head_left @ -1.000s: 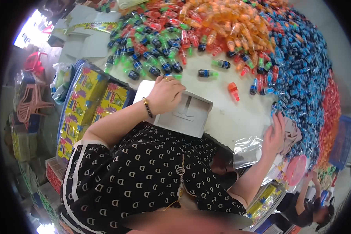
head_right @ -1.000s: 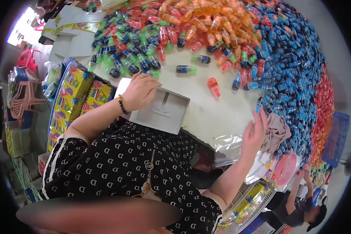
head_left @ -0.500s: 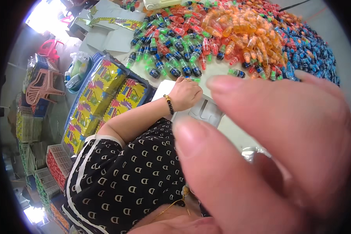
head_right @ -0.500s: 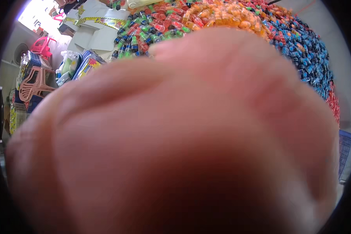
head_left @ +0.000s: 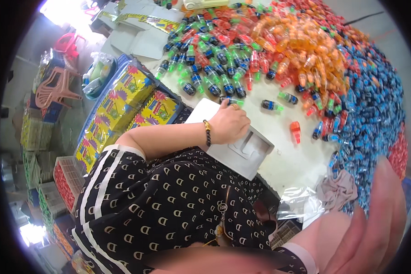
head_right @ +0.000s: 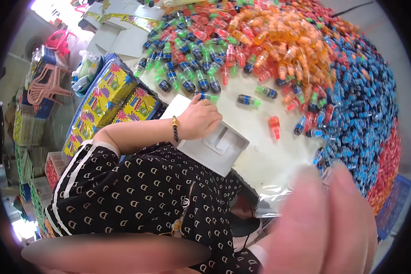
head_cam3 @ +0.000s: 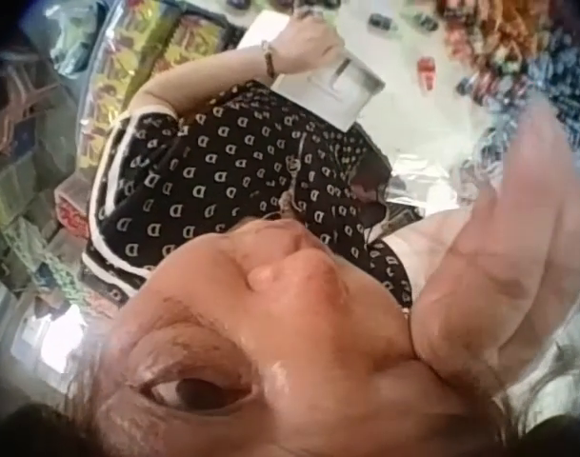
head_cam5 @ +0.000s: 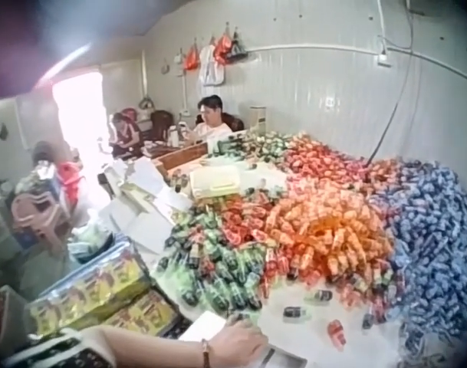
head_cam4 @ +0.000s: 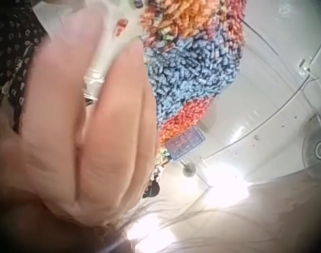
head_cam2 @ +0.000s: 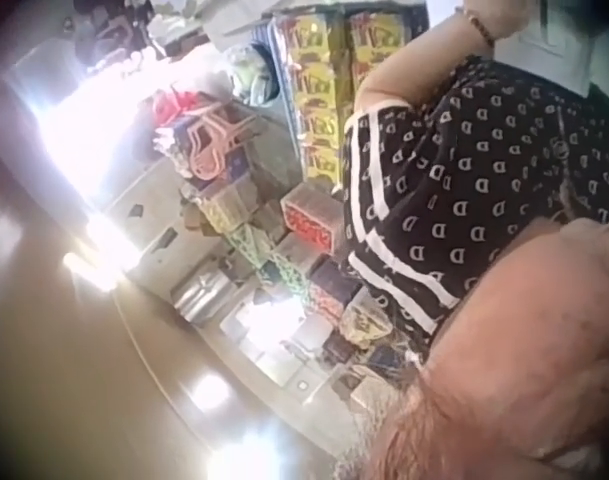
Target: Packaging small colorful plastic bottles into boxes and then into plastic bags at a workstation.
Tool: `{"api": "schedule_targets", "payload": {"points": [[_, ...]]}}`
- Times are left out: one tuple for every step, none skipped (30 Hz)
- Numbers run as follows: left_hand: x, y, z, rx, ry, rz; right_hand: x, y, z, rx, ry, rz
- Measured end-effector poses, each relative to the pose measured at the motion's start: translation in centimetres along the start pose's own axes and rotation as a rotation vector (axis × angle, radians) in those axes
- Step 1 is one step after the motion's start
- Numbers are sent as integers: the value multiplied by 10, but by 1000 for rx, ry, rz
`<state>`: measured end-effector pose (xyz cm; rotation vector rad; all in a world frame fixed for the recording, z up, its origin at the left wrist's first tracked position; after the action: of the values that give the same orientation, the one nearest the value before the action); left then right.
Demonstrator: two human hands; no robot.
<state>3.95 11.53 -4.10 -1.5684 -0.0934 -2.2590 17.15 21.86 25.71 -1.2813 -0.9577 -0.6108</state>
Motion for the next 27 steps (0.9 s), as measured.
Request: {"api": "schedule_targets", "payload": {"points": [[0,-3,2,10,-6,-1,-4,-9,-13,-7,12,-1],[-2,-8,5,-28,18,-32,-7,-18,-24,-20,26,-3],[-4,-13,8,-77,47,-68,-10,-24,-35,-42,48,-8],[-1,-4,4,-17,35,-94,-17,-35,-46,0,21,-11],[3,6,-1,51,26,-80,-23,-43,-55,39,-5,-15],[3,6,-2,16,58,-89,-32,-58,-61,28,24,-29],[4,6,-3,-16,86,-98,-35,-64,-60,19,50,-39],[9,7,-6,-36,94,-76,22,29,11,12,100,-48],[11,1,-8,-96,173,-120,27,46,24,-29,125,-45],[13,-6,-13,-164,269,-151,10,49,32,-192,58,49],[19,-16,-23,-224,375,-168,-20,50,42,-353,-2,148],[28,-23,-35,-231,354,-140,-48,37,60,-376,-30,171],[37,-32,-48,-236,333,-109,-74,41,89,-452,-9,91],[52,-52,-57,-187,281,-156,-102,46,121,-522,-48,27],[67,-60,-72,-93,209,-185,-143,52,154,-558,-172,64],[70,-72,-93,-73,161,-106,-171,61,178,-601,-198,-5],[73,-84,-113,-45,107,-21,-201,66,190,-626,-201,-62],[73,-98,-131,68,118,4,-227,71,201,-651,-205,-118],[73,-109,-146,189,129,26,-251,69,205,-586,-206,-95],[70,-121,-156,252,119,39,-272,64,204,-522,-203,-74],[63,-134,-163,312,109,49,-292,59,205,-504,-142,-75],[54,-144,-166,331,72,88,-306,52,205,-483,-81,-76],[42,-153,-169,377,50,73,-317,47,208,-485,-74,-76],[31,-164,-170,423,28,52,-330,42,210,-466,42,-181],[31,-167,-165,455,60,43,-340,38,211,-434,155,-285],[27,-167,-166,459,63,45,-346,38,214,-429,155,-287],[24,-167,-168,469,129,134,-349,38,215,-377,122,-274]]}}
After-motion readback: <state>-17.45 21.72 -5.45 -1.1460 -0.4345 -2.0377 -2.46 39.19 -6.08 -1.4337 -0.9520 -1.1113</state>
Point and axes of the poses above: each hand's wrist, its own y-axis away from the middle knuckle, its own x-axis out of the back of the hand, z = x × y, the point moved 3 cm from there along -y, towards the middle knuckle, and after that the axes turned 9 degrees about -x, right-handed, at the moved point
